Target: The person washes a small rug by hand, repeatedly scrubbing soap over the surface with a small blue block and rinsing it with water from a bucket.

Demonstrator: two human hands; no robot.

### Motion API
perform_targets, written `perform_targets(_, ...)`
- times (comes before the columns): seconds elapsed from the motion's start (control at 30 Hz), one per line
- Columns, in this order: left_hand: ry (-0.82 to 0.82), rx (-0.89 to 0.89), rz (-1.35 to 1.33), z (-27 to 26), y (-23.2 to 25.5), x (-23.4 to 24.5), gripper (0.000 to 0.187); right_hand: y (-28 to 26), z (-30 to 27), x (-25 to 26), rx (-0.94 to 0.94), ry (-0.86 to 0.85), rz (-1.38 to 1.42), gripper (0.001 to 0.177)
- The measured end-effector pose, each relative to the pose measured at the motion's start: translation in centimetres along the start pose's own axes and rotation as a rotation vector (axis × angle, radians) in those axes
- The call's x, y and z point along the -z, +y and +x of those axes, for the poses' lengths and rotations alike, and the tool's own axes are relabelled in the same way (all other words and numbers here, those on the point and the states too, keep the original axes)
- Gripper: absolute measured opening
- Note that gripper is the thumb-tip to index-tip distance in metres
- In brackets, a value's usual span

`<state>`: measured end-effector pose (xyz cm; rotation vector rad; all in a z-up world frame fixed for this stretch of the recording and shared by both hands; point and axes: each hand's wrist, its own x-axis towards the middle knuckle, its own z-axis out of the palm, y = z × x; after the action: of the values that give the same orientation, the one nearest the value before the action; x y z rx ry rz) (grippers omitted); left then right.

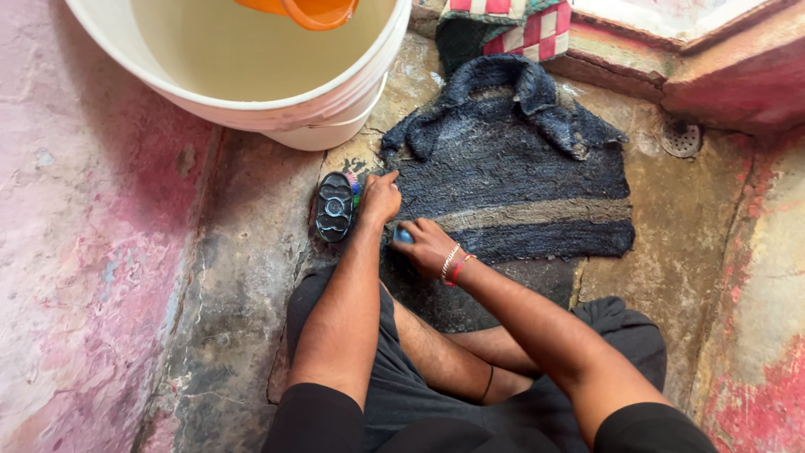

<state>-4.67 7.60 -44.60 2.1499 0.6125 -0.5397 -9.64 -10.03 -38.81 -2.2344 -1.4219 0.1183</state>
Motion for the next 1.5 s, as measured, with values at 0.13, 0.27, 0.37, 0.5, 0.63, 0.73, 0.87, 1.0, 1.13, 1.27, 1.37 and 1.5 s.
perform_targets(0.13, 0.011, -0.013, -0.029, 0.1, 0.0, 0.1, 0.053, 4.2, 0.8, 1.5, -0.134, -0.051, -0.052, 0.044)
perform_targets(0.27, -0.084, 0.185, -0.097, -1.4, 3.0, 2.4, 0.059, 9.1, 2.0, 0.5, -0.516, 0.227, -0.186, 0.046)
perform_targets(0.37, -0.080, 0.376, -0.334, -2.0, 3.7, 3.0, 0.077, 9.9, 2.6, -1.6, -0.491, 0.256, -0.165, 0.045)
perform_targets(0.5, 0.012, 0.294, -0.331, 0.2, 2.4, 1.6, 0.086, 6.3, 2.6, -3.7, -0.281, -0.029, -0.012, 0.038)
perform_targets(0.63, 0.023, 0.313, -0.313, 0.8, 2.0, 1.0, 0.087, 0.5, -1.1, -3.0, -0.012, -0.082, -0.046, 0.047)
perform_targets(0.73, -0.003, 0.346, -0.305, -0.3, 2.7, 1.5, 0.086, 0.5, -2.7, -1.6, 0.126, -0.118, -0.029, 0.046)
perform_targets(0.87, -0.012, 0.300, -0.266, -0.9, 3.3, 1.9, 0.084, 4.1, -1.7, 0.0, 0.017, -0.090, -0.117, 0.054)
perform_targets(1.0, -0.007, 0.334, -0.306, -0.8, 3.1, 1.6, 0.087, 8.3, 1.6, 0.6, -0.347, 0.095, -0.215, 0.049)
perform_targets(1.13, 0.027, 0.294, -0.331, 0.4, 1.7, 0.7, 0.088, 8.7, 4.5, -1.7, -0.875, 0.252, 0.395, 0.022)
perform_targets(1.27, 0.041, 0.148, -0.309, 2.0, 0.5, -0.1, 0.084, 4.0, 3.2, -2.9, -0.202, 0.003, -0.022, 0.028)
perform_targets(1.37, 0.042, 0.189, -0.324, 2.6, -0.1, -0.8, 0.082, 0.3, 0.6, -1.6, -0.036, 0.077, -0.033, 0.038)
perform_targets(1.5, 0.080, 0.158, -0.175, 3.0, -0.9, -1.8, 0.086, 0.8, -3.7, 1.6, -0.084, 0.086, -0.011, 0.034)
